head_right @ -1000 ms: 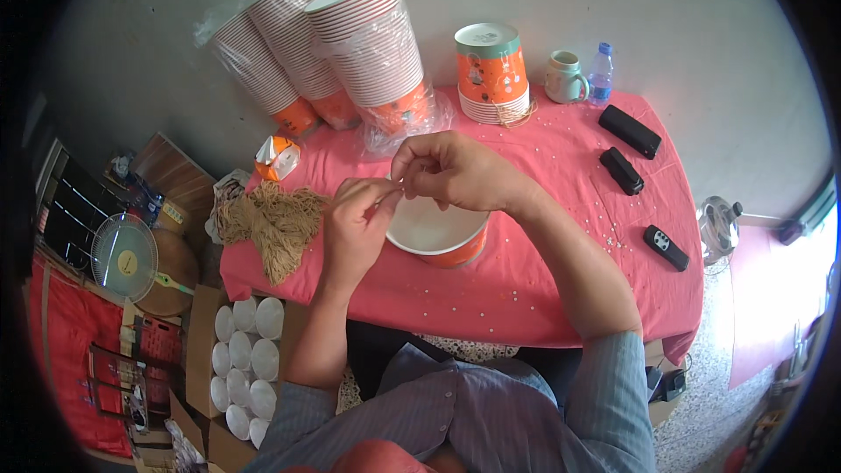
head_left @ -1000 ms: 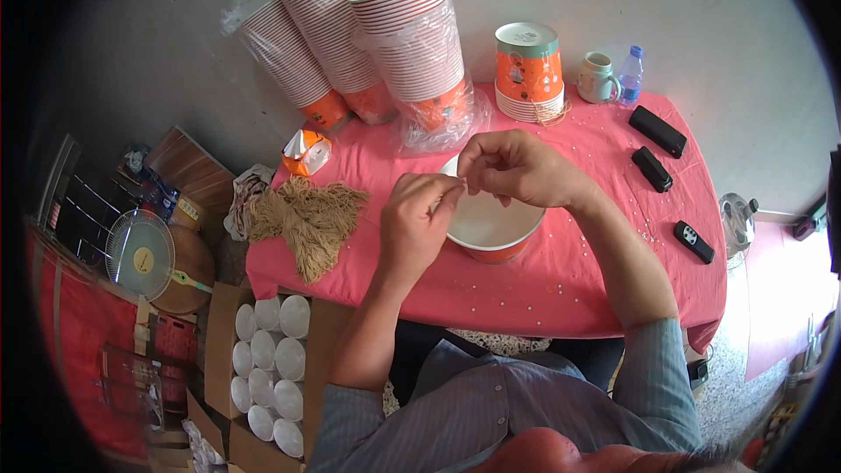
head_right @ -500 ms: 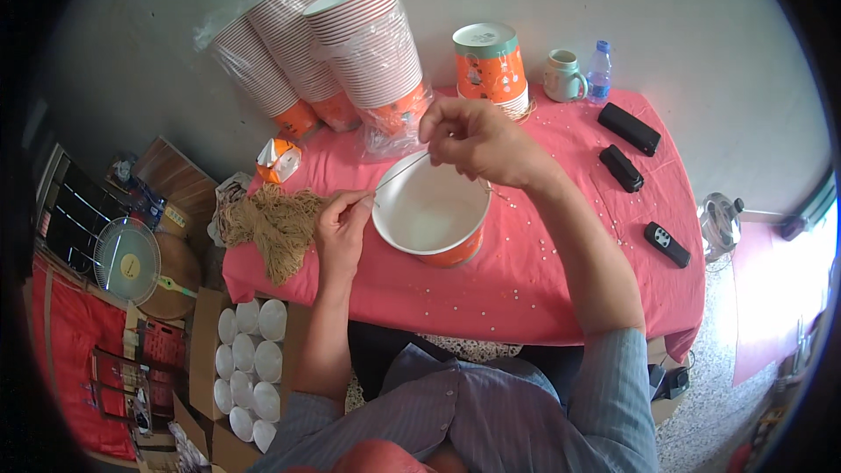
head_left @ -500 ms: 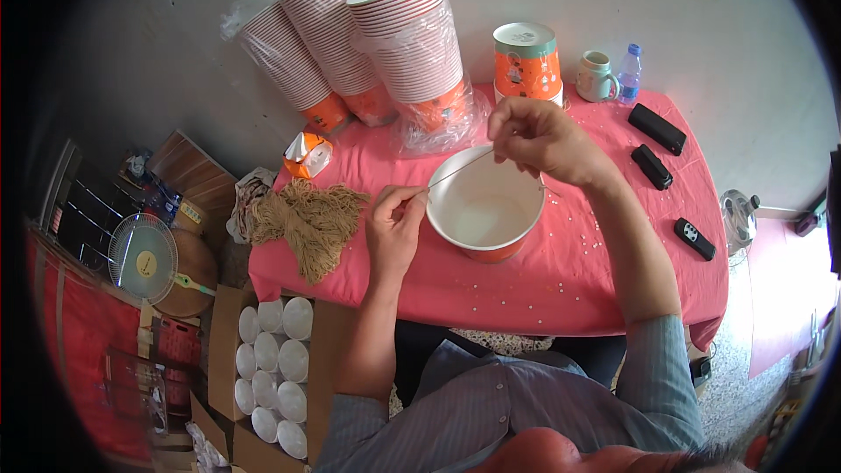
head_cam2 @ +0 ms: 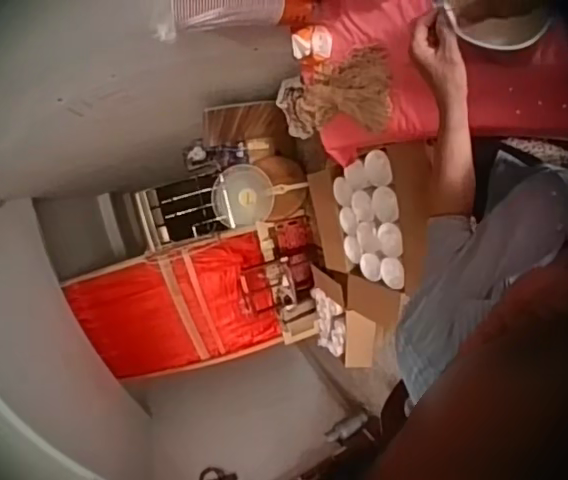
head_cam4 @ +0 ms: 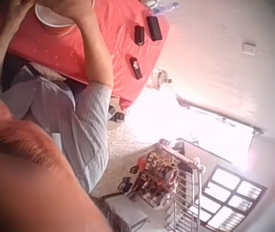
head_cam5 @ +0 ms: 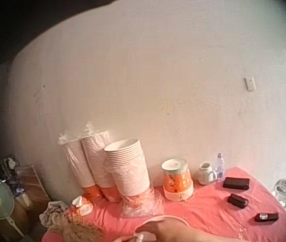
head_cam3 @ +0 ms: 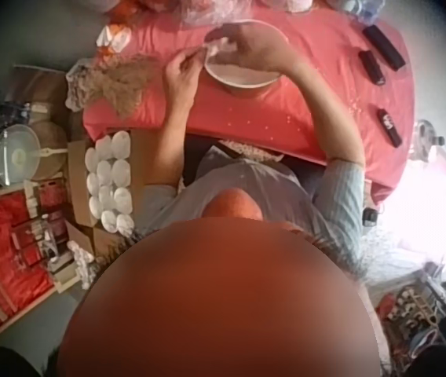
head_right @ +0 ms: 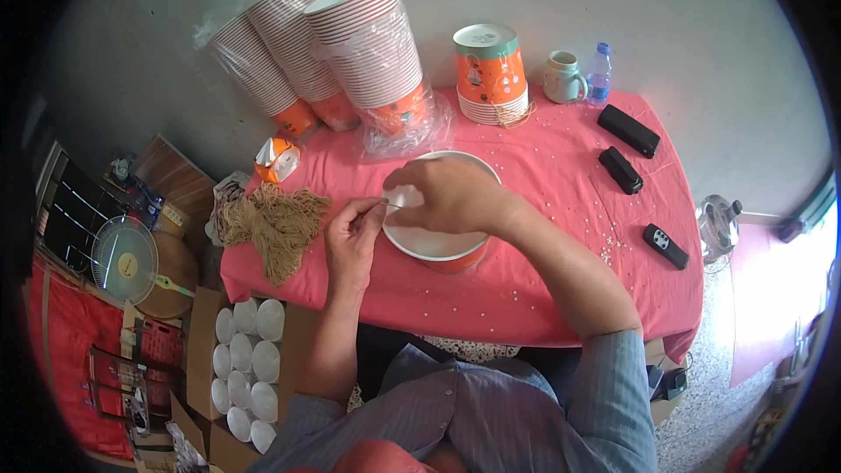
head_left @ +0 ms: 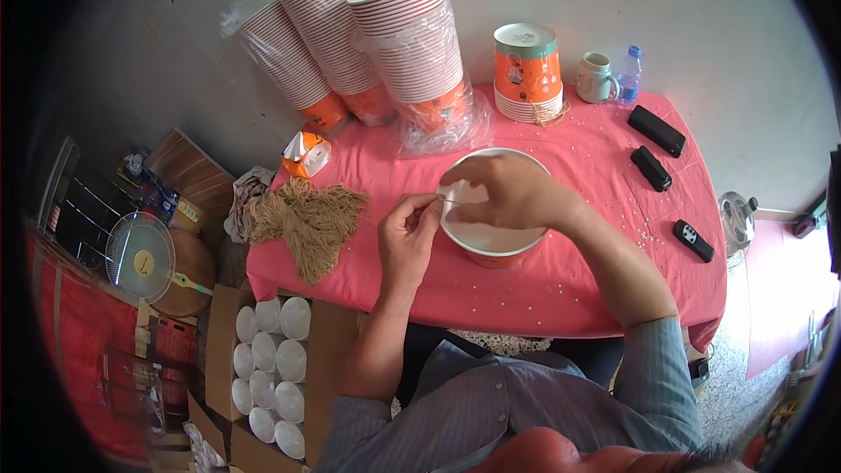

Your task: Assembling paper bowls by threading a thin cord through pre-cut holes using a specialized threading tool.

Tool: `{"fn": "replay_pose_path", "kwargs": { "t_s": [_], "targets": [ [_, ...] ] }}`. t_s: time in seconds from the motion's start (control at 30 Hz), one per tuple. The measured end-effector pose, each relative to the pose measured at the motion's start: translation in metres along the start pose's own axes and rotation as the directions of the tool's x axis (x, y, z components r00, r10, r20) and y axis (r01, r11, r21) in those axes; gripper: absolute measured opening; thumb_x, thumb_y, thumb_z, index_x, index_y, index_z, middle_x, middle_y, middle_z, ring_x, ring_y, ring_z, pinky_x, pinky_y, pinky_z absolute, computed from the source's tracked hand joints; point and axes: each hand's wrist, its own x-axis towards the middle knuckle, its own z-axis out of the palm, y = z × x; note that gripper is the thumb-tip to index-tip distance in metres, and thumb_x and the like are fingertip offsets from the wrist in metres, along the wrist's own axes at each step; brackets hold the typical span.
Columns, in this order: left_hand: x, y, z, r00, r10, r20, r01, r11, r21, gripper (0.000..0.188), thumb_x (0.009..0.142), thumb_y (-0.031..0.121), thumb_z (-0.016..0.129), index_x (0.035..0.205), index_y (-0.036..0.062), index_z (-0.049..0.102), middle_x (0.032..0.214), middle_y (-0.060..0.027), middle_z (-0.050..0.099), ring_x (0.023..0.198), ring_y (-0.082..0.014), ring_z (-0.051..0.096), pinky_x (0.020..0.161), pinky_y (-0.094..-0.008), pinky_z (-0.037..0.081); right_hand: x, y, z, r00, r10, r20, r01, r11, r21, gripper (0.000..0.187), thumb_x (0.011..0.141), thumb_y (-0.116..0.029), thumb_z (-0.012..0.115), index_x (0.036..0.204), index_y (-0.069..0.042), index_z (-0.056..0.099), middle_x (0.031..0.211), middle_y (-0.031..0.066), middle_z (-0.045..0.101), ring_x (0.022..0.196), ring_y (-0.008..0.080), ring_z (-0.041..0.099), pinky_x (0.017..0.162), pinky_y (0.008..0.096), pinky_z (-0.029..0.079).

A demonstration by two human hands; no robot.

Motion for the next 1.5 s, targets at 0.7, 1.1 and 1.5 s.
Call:
{"fn": "replay_pose_path", "kwargs": {
  "t_s": [0.7,1.1,1.5],
  "targets": [
    [-0.005,0.005,-0.005,0.997,0.033,0.069,-0.039,0.996,0.085,0.015,0.106,0.004,0.075,0.120,-0.0027,0.075,0.094,0.0021,0.073,0.081,-0.0019,0.062,0.074,-0.0210,0.051,0.001,-0.017,-0.002,1.000,-0.006,0.013,0.003,0.982,0.191,0.017,0.103,-0.014,0.075,0.110,0.000,0.081,0.092,0.0148,0.081,0.084,0.0251,0.078,0.078,0.0381,0.060],
    [-0.008,-0.013,-0.012,0.997,-0.044,0.065,0.054,0.986,-0.160,0.010,0.105,-0.001,0.072,0.114,0.0024,0.076,0.096,0.0018,0.075,0.081,-0.0022,0.064,0.070,-0.0204,0.050,0.001,-0.020,0.000,0.999,0.014,-0.049,-0.008,0.993,0.121,0.014,0.101,-0.013,0.075,0.105,-0.002,0.082,0.088,0.0127,0.079,0.080,0.0253,0.077,0.075,0.0388,0.059],
    [-0.004,-0.007,-0.018,0.969,-0.129,0.210,0.170,0.967,-0.190,0.005,0.105,0.005,0.072,0.109,0.0069,0.071,0.084,0.0019,0.069,0.071,-0.0059,0.062,0.062,-0.0226,0.047,0.002,-0.025,0.002,0.995,0.095,0.015,-0.096,0.970,0.225,0.013,0.101,-0.010,0.074,0.106,-0.002,0.082,0.087,0.0073,0.080,0.084,0.0150,0.078,0.078,0.0340,0.061]
  ]
}}
